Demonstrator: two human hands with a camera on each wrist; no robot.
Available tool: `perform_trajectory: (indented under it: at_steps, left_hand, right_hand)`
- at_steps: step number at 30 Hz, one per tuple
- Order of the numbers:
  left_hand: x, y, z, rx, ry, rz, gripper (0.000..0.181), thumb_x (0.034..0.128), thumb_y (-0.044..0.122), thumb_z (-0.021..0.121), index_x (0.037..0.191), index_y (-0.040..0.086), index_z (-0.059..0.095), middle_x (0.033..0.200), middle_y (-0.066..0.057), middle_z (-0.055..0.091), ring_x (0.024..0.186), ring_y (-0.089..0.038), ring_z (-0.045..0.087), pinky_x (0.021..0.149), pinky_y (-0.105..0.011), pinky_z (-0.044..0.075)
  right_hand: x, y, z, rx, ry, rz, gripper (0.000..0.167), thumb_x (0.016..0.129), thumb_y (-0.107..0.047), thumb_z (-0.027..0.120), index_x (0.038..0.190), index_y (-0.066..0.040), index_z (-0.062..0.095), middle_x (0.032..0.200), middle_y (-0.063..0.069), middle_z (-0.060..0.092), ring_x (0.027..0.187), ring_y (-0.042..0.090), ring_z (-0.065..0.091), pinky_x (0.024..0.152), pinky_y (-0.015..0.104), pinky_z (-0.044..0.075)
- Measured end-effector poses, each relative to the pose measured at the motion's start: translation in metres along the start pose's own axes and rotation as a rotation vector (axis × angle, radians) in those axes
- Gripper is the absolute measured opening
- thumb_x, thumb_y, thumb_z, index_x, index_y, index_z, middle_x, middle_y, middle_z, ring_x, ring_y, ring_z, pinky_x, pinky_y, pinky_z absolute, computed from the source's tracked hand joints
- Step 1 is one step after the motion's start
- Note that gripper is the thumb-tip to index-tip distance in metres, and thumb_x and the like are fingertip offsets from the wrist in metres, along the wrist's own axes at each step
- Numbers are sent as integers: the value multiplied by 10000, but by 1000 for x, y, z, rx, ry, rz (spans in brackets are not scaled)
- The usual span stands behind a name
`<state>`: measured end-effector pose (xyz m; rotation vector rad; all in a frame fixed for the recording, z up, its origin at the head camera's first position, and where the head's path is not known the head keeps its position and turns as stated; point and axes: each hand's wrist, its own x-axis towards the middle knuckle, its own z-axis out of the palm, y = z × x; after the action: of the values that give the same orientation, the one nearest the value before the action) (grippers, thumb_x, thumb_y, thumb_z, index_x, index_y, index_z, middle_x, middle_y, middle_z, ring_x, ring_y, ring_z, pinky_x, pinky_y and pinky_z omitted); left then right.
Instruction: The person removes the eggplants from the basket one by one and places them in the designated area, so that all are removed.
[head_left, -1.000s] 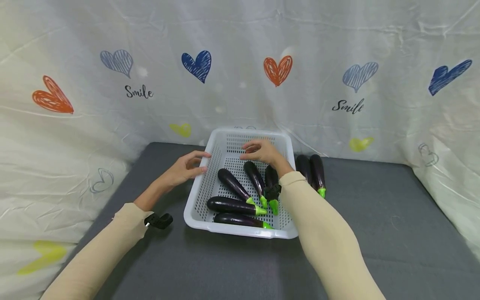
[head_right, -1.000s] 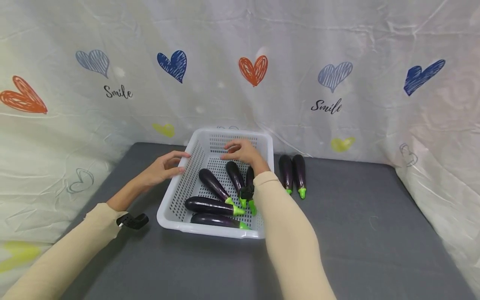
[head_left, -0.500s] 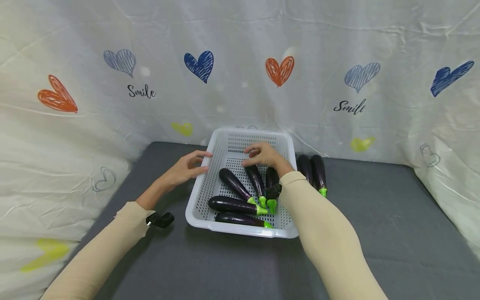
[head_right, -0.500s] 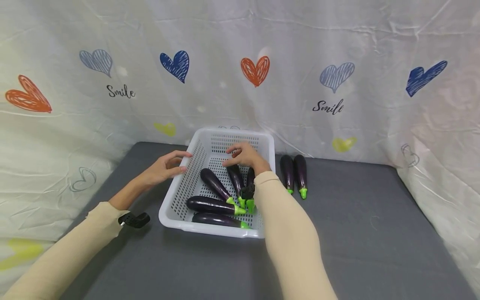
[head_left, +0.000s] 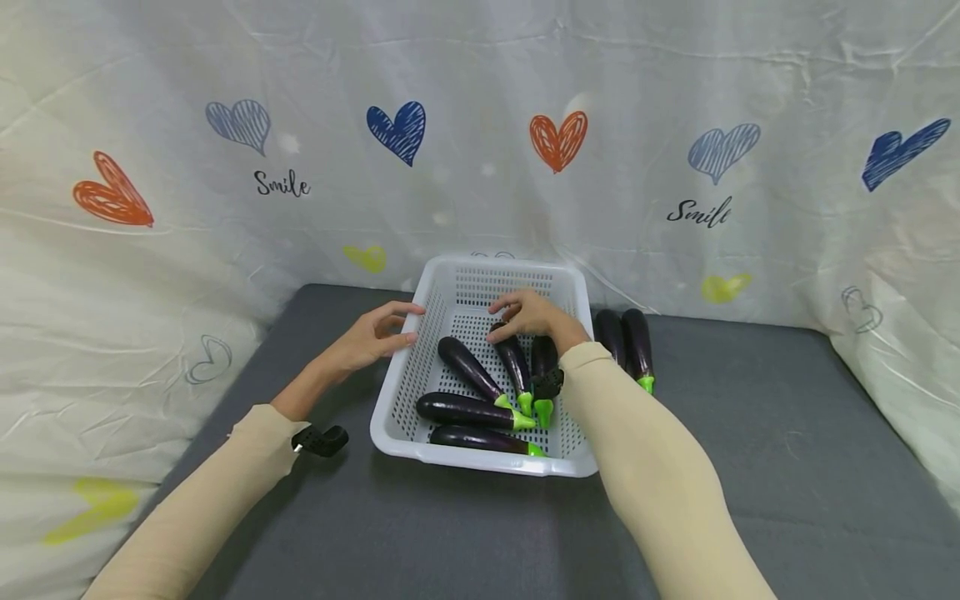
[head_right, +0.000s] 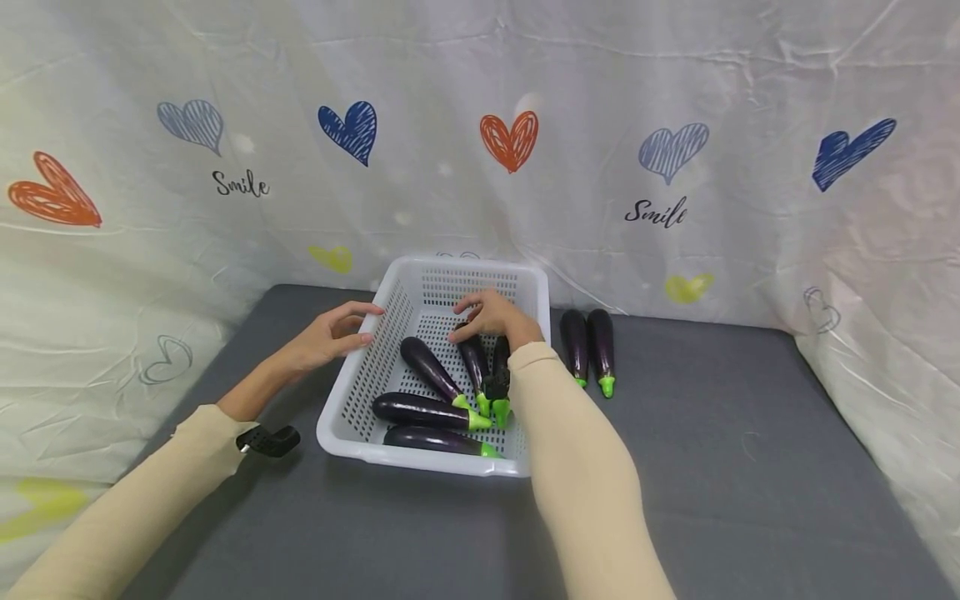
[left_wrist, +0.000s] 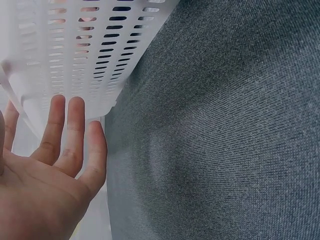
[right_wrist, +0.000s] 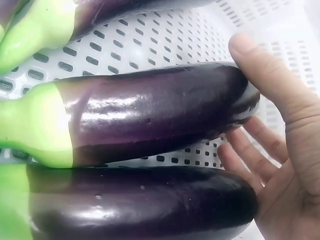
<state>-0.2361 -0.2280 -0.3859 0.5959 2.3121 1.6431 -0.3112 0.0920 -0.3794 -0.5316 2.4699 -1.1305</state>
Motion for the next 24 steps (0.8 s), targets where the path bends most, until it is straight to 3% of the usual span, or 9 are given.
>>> perform_trajectory:
  at_steps: [10,17,24]
  left_hand:
    - [0,1,1,-9,-4,0,491,1022,159,660,1479,136,484,1306,-217,553,1088,-358,622,856,-499,537]
    - [0,1,1,-11,-3,0,493,1020,165,664,1478,134,485,1307,-220,551,1095,-359,621,862,-503,537]
    - [0,0,1,-25,-6,2,499,1015,166,672,1476,124,485,1312,-228,547,1094,-365,622,855,-497,541]
  right_hand:
    - [-3,-3,0,45,-31,19,433,836,-167,875,1214,-21,723,1283,193,635,1162,306,600,844,395,545]
    - [-3,-5,0,110,-16,25,421,842,-159,869,1214,-23,727,1304,193,619,1181,305,585,844,401,546]
    - [-3,-6,1,176,2,-18,415,856,-125,852,1232,-16,716,1311,201,609,1208,311,570,886,433,536]
